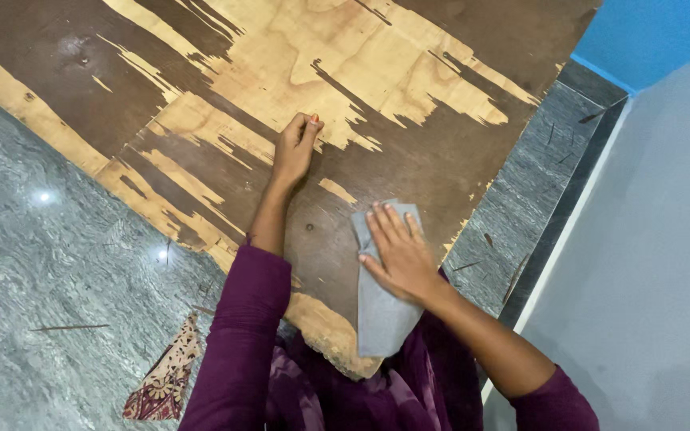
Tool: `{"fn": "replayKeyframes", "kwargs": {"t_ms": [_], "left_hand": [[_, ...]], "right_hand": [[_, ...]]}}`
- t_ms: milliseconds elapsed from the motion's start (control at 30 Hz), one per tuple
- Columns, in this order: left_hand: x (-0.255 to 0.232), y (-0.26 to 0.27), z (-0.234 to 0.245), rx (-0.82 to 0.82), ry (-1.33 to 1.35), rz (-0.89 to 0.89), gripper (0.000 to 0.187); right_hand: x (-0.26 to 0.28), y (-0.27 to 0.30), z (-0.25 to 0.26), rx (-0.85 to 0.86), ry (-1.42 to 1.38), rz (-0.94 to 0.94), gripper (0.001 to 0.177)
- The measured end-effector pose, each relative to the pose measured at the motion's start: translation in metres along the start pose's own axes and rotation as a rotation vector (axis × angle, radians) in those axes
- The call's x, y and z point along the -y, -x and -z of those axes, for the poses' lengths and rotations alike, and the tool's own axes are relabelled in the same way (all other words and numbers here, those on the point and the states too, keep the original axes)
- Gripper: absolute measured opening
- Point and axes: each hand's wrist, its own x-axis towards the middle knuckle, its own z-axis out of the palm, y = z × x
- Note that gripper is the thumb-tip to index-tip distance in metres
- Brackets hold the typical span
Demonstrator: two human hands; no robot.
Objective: The person is sanding a wooden board using a sanding block. They move the sanding block back and forth across the surface to smooth it.
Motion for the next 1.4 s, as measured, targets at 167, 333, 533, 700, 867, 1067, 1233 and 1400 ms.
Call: {"fn": "replayKeyframes", "kwargs": {"t_ms": [167, 333, 533, 700, 867, 1067, 1233, 1400], "left_hand": [[-0.021, 0.006, -0.001, 0.005, -0.115, 0.014, 0.035], [-0.036, 0.005, -0.003, 0.013, -0.167, 0.094, 0.035], [-0.038, -0.001, -0.009, -0.013, -0.368, -0.094, 0.036], [-0.043, -0.001, -0.01, -0.021, -0.298, 0.024, 0.04], [-0.03, -0.004, -0.01, -0.039, -0.279, -0.078, 0.038], [-0.009, -0.006, -0.007, -0.015, -0.115, 0.078, 0.038], [0.028, -0.013, -0.001, 0.002, 0.17, 0.033, 0.039], [0.039, -0.013, 0.004, 0.006, 0.217, 0.044, 0.038]], "right_hand": [[-0.073, -0.038, -0.008, -0.055, 0.024, -0.23, 0.082], [-0.134, -0.094, -0.014, -0.084, 0.0, -0.402, 0.087], [-0.142, -0.148, -0.023, -0.051, -0.009, -0.33, 0.092], [-0.099, -0.16, -0.032, 0.024, 0.026, -0.068, 0.095], [-0.028, -0.146, -0.024, 0.03, -0.029, 0.189, 0.092], [0.029, -0.113, -0.011, 0.027, 0.015, 0.353, 0.091], [0.045, -0.063, -0.006, 0.037, -0.084, 0.489, 0.083], [0.035, -0.014, 0.001, 0.104, -0.077, 0.367, 0.083]]}}
